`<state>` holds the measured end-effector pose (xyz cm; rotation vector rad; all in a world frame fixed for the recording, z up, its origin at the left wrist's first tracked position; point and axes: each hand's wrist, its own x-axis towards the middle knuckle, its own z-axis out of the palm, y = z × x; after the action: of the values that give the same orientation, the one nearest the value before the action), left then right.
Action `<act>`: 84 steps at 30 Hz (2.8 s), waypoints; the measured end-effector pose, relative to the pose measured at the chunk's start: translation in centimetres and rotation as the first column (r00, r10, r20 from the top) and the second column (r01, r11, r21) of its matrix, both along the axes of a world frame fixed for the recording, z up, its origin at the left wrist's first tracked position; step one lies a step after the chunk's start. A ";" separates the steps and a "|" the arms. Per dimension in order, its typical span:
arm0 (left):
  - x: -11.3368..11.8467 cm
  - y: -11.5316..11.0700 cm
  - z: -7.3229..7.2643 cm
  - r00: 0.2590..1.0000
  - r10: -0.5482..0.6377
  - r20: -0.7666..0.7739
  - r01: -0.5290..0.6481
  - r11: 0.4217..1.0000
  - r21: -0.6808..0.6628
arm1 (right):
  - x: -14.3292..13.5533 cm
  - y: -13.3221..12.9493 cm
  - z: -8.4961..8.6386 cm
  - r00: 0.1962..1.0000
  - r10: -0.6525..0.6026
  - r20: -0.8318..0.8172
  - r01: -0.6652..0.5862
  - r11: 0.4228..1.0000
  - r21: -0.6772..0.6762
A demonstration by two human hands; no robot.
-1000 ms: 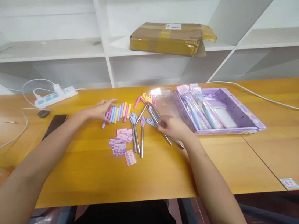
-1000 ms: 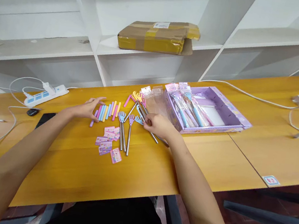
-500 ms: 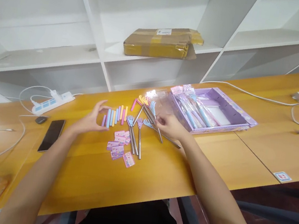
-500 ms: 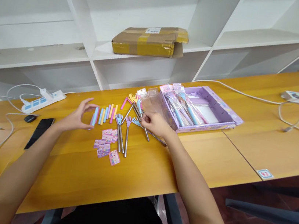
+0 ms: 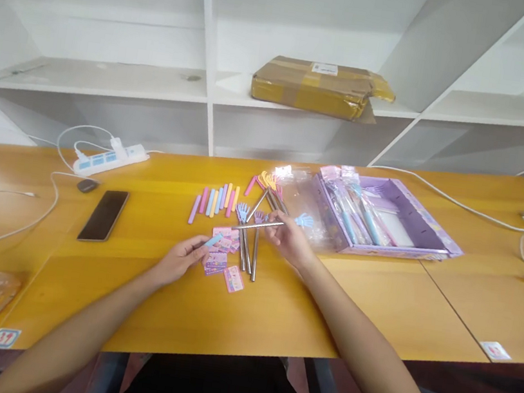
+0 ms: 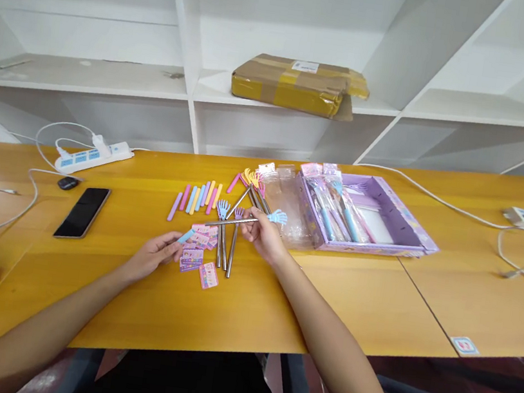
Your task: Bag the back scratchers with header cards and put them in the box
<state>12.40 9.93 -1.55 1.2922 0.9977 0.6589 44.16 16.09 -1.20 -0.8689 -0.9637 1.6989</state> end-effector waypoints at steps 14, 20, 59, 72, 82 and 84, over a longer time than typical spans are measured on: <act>-0.4 0.3 0.0 0.969 0.076 -0.235 -0.008 0.961 0.278 | 0.1 -0.8 -0.5 0.982 0.187 -0.033 -0.188 0.982 -0.027; -0.5 0.1 0.7 0.962 0.044 -0.271 0.041 0.953 0.301 | 0.0 -0.9 -0.7 0.980 0.193 0.038 -0.193 0.981 -0.012; -0.7 -0.6 1.2 0.869 0.290 -0.400 -0.020 0.830 0.557 | 1.6 -0.6 -0.4 0.853 -0.134 0.505 -0.003 0.965 0.261; -0.2 -1.8 0.7 0.835 0.383 -0.394 -0.039 0.757 0.653 | -1.0 -2.4 -0.4 0.842 0.012 0.539 -0.154 0.963 0.219; 0.8 -2.9 1.8 0.812 0.413 -0.412 -0.036 0.741 0.671 | -2.9 -3.8 -1.3 0.812 0.049 0.582 -0.218 0.950 0.224; 1.0 -3.1 1.7 0.806 0.422 -0.415 -0.042 0.740 0.672 | -3.1 -4.0 -1.3 0.809 0.050 0.585 -0.223 0.948 0.226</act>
<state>13.40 6.84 0.12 2.0574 1.5116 0.9058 41.05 12.10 -2.54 -1.1652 -1.6754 1.3736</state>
